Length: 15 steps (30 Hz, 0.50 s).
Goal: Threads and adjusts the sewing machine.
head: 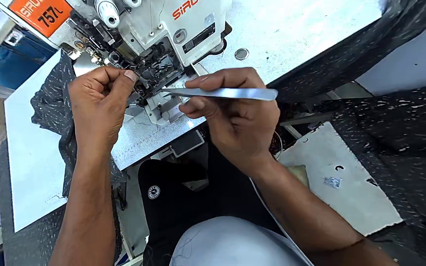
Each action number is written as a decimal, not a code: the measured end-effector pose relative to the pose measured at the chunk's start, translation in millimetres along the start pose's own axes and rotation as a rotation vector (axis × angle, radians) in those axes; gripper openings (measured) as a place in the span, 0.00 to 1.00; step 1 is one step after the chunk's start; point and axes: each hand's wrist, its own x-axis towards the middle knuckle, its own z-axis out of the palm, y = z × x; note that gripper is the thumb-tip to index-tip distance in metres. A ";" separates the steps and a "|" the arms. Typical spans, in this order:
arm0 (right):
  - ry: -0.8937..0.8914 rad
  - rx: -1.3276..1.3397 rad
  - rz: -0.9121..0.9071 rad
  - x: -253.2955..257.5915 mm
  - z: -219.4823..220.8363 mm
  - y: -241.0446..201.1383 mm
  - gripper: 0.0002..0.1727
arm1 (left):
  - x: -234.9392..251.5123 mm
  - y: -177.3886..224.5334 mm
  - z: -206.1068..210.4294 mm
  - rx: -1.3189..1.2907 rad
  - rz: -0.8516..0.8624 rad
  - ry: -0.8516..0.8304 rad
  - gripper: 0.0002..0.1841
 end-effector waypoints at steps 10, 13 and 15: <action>-0.054 -0.286 -0.300 -2.9 19.4 12.6 0.03 | 0.5 0.3 1.4 0.007 0.000 0.008 0.05; -0.070 -0.320 -0.302 -2.1 21.9 15.2 0.03 | 0.9 -0.4 1.2 0.003 0.003 0.008 0.04; -0.075 -0.335 -0.304 -0.8 23.3 16.4 0.03 | 1.0 -0.8 0.7 0.001 0.006 0.005 0.04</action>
